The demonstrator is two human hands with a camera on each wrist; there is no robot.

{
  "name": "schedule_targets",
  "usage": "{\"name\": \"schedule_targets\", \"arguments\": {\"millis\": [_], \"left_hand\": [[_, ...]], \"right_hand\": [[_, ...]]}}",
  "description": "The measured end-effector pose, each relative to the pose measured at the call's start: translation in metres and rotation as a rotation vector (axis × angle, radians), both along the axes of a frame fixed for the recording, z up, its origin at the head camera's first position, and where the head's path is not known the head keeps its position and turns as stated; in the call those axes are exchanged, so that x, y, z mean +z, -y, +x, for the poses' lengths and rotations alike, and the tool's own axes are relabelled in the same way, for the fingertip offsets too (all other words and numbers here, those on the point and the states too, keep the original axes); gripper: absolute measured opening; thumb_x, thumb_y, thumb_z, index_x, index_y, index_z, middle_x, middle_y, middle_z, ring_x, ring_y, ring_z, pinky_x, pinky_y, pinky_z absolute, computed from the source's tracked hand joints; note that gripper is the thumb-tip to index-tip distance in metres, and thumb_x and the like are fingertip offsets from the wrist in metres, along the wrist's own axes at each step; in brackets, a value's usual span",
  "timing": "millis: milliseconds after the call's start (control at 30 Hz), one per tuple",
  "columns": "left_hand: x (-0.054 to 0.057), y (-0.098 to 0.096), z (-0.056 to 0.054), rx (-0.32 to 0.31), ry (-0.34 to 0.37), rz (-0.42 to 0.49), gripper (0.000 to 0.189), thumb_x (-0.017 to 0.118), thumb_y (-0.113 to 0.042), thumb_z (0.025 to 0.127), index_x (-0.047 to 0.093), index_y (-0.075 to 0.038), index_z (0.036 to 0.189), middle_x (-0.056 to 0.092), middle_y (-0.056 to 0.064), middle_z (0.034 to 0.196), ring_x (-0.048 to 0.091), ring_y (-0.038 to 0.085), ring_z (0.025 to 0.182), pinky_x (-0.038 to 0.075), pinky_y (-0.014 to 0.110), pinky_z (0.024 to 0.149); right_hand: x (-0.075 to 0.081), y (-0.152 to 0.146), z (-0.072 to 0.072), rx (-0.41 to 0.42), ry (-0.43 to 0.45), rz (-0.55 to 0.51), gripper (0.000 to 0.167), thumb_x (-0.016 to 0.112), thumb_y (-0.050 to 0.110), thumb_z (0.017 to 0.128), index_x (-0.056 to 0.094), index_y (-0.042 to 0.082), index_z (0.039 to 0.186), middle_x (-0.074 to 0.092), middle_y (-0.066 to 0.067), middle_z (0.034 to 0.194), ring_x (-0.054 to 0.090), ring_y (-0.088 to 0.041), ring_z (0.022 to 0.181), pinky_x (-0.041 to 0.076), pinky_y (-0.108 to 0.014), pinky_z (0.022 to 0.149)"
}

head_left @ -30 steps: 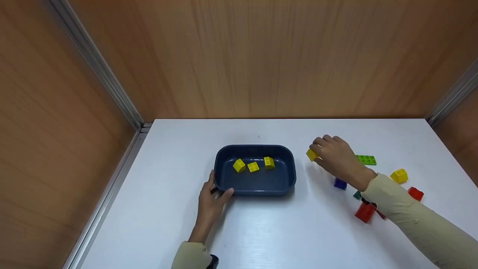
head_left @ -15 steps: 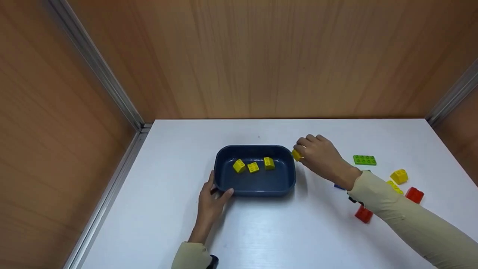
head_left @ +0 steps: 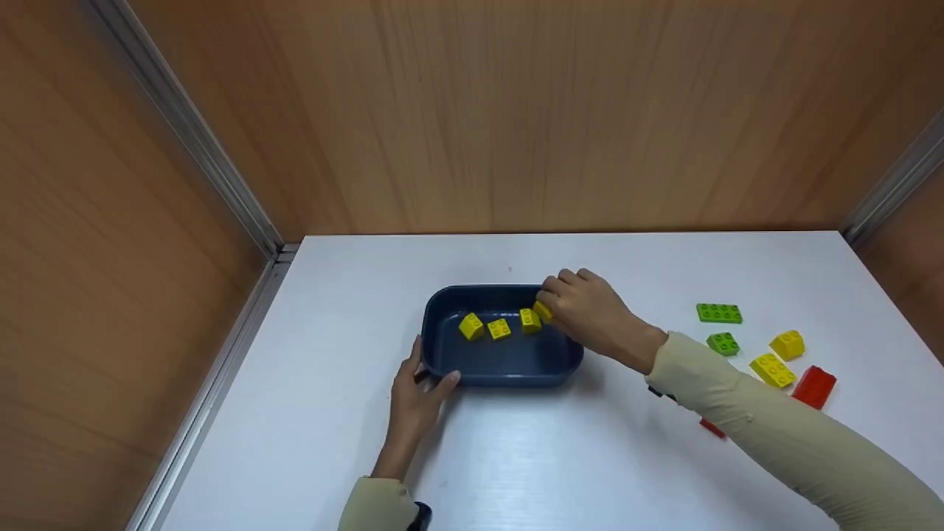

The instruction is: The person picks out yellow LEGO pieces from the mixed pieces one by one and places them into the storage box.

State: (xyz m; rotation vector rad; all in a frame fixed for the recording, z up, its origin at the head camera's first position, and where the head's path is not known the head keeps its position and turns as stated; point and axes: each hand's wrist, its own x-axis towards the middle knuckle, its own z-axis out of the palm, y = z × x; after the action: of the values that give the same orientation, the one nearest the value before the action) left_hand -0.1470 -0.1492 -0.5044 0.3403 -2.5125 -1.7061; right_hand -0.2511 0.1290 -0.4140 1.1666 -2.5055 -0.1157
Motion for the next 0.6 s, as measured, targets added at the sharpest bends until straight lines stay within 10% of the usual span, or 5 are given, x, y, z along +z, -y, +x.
{"name": "schedule_targets", "arguments": {"millis": [600], "left_hand": [[-0.001, 0.0, 0.0, 0.007, 0.003, 0.005, 0.086, 0.078, -0.017, 0.097, 0.028, -0.007, 0.168, 0.039, 0.026, 0.165, 0.046, 0.045, 0.146, 0.04, 0.054, 0.121]], "right_hand": [[-0.006, 0.044, -0.006, 0.088, 0.139, 0.079, 0.033, 0.086, 0.021, 0.091, 0.079, 0.007, 0.121, 0.075, -0.008, 0.116, 0.069, -0.026, 0.106, 0.06, -0.038, 0.092]]}}
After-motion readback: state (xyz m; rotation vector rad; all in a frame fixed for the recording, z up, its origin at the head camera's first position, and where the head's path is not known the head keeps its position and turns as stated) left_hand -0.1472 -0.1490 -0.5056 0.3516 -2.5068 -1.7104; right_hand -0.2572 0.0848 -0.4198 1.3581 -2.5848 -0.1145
